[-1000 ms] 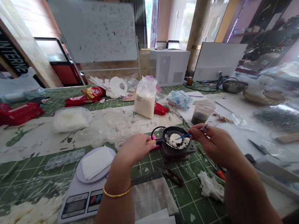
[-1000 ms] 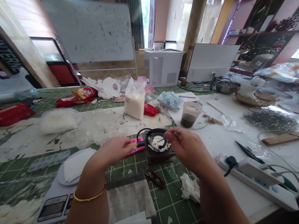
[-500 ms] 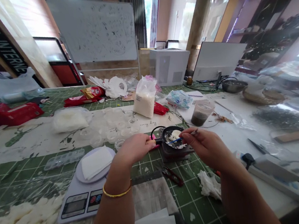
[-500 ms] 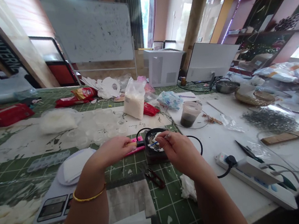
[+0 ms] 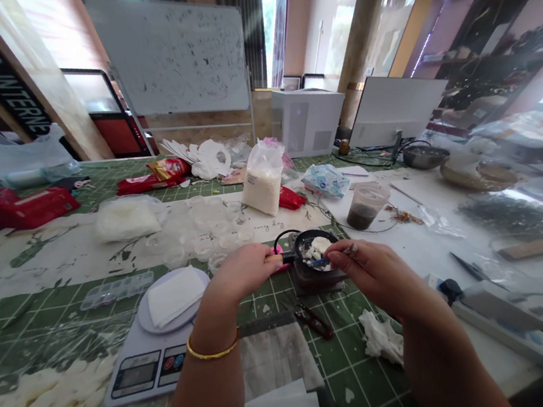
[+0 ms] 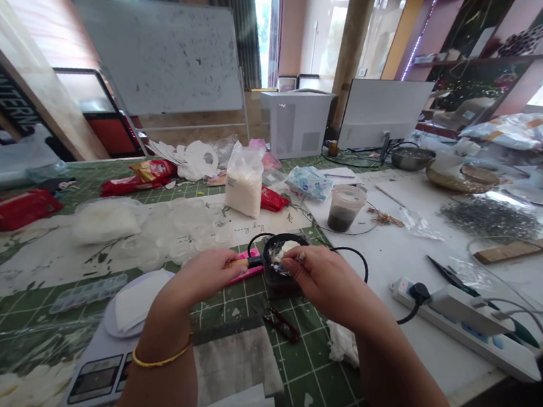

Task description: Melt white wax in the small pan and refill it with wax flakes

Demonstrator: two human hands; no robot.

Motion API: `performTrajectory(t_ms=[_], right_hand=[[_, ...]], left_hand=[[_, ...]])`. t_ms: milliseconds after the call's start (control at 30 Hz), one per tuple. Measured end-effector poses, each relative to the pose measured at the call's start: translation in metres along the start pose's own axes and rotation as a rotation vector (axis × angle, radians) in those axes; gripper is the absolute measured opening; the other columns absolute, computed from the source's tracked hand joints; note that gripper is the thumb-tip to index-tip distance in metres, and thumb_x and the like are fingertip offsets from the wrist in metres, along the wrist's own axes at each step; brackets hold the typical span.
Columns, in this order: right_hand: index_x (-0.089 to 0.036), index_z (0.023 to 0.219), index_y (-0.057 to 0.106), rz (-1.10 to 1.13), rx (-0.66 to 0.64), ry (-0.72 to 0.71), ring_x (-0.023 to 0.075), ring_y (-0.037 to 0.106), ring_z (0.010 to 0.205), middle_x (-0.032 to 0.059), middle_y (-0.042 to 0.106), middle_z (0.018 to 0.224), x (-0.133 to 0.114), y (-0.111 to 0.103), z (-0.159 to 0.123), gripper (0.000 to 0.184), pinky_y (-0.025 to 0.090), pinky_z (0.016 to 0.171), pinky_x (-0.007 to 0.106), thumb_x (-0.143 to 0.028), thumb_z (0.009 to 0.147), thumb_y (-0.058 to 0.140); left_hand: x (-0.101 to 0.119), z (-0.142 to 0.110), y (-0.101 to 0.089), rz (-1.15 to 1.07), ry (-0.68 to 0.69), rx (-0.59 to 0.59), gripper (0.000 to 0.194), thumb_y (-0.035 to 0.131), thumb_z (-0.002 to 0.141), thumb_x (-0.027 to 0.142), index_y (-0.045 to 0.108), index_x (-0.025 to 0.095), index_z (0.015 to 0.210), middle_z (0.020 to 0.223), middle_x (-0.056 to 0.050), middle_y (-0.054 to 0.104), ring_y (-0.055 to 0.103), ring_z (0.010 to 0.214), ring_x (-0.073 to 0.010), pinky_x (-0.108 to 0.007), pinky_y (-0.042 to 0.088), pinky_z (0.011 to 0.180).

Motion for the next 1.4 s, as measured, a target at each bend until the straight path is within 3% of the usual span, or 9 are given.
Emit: performTrajectory(t_ms=[167, 367, 633, 733, 867, 1033, 1233, 1400], right_hand=[[-0.021, 0.089, 0.061, -0.046, 0.109, 0.133, 0.0170, 0.062, 0.075, 0.0020, 0.068, 0.077, 0.016, -0.021, -0.004, 0.030, 0.043, 0.068, 0.027, -0.041, 0.088, 0.039], [-0.022, 0.083, 0.060, -0.047, 0.002, 0.111, 0.0148, 0.060, 0.069, 0.0001, 0.066, 0.074, 0.019, -0.011, -0.002, 0.030, 0.042, 0.064, 0.025, -0.041, 0.088, 0.038], [-0.021, 0.087, 0.061, -0.134, 0.216, 0.239, 0.0163, 0.061, 0.067, 0.0014, 0.067, 0.072, 0.039, -0.038, -0.003, 0.030, 0.040, 0.062, 0.026, -0.041, 0.087, 0.039], [-0.020, 0.085, 0.061, -0.206, 0.176, 0.245, 0.0175, 0.061, 0.068, 0.0029, 0.067, 0.074, 0.040, -0.032, -0.002, 0.031, 0.039, 0.061, 0.026, -0.040, 0.087, 0.038], [-0.021, 0.086, 0.060, -0.118, 0.082, 0.152, 0.0153, 0.061, 0.068, 0.0014, 0.067, 0.073, 0.030, -0.017, 0.002, 0.031, 0.039, 0.061, 0.025, -0.040, 0.088, 0.036], [-0.021, 0.083, 0.060, -0.145, 0.159, 0.188, 0.0169, 0.060, 0.068, 0.0023, 0.066, 0.070, 0.031, -0.028, -0.003, 0.031, 0.039, 0.061, 0.026, -0.042, 0.088, 0.037], [-0.023, 0.086, 0.061, -0.010, 0.022, 0.101, 0.0144, 0.060, 0.070, 0.0001, 0.067, 0.075, 0.018, -0.010, 0.000, 0.028, 0.041, 0.064, 0.024, -0.040, 0.088, 0.039], [-0.022, 0.087, 0.061, 0.010, 0.099, 0.148, 0.0145, 0.060, 0.070, 0.0007, 0.067, 0.075, 0.020, -0.018, -0.001, 0.029, 0.042, 0.065, 0.024, -0.040, 0.088, 0.040]], left_hand=[[-0.002, 0.000, 0.000, 0.016, -0.014, 0.001, 0.040, 0.033, 0.081, 0.049, 0.047, 0.018, 0.061, 0.063, -0.003, 0.057, 0.047, 0.056, -0.0138, -0.027, 0.025, 0.049], [-0.004, 0.001, 0.003, 0.004, -0.020, -0.008, 0.039, 0.033, 0.081, 0.048, 0.048, 0.018, 0.062, 0.064, -0.003, 0.057, 0.047, 0.056, -0.0141, -0.027, 0.025, 0.050], [-0.003, 0.000, 0.001, 0.024, -0.029, -0.009, 0.040, 0.032, 0.081, 0.050, 0.046, 0.018, 0.061, 0.063, -0.002, 0.056, 0.045, 0.055, -0.0137, -0.027, 0.025, 0.049], [-0.002, 0.000, 0.001, 0.022, -0.026, -0.006, 0.041, 0.032, 0.082, 0.050, 0.046, 0.018, 0.061, 0.063, -0.002, 0.056, 0.045, 0.055, -0.0134, -0.028, 0.025, 0.049], [-0.004, 0.000, 0.002, 0.020, -0.032, -0.008, 0.041, 0.032, 0.081, 0.050, 0.047, 0.018, 0.061, 0.062, -0.002, 0.055, 0.045, 0.054, -0.0133, -0.028, 0.025, 0.049], [-0.003, 0.000, 0.001, 0.020, -0.026, -0.008, 0.040, 0.032, 0.081, 0.050, 0.047, 0.018, 0.061, 0.062, -0.002, 0.055, 0.045, 0.055, -0.0136, -0.028, 0.024, 0.050], [-0.002, 0.001, 0.000, 0.014, -0.014, 0.003, 0.039, 0.033, 0.081, 0.049, 0.046, 0.018, 0.061, 0.061, -0.002, 0.055, 0.044, 0.053, -0.0131, -0.028, 0.024, 0.048], [-0.003, 0.002, 0.001, 0.022, -0.004, 0.010, 0.037, 0.034, 0.081, 0.048, 0.046, 0.019, 0.061, 0.063, -0.002, 0.056, 0.045, 0.054, -0.0137, -0.027, 0.025, 0.049]])
Point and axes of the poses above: each hand's wrist, its own z-axis towards the middle knuckle, its own y-axis out of the palm, x = y × z, the point moved 9 cm from there along z, towards the middle knuckle
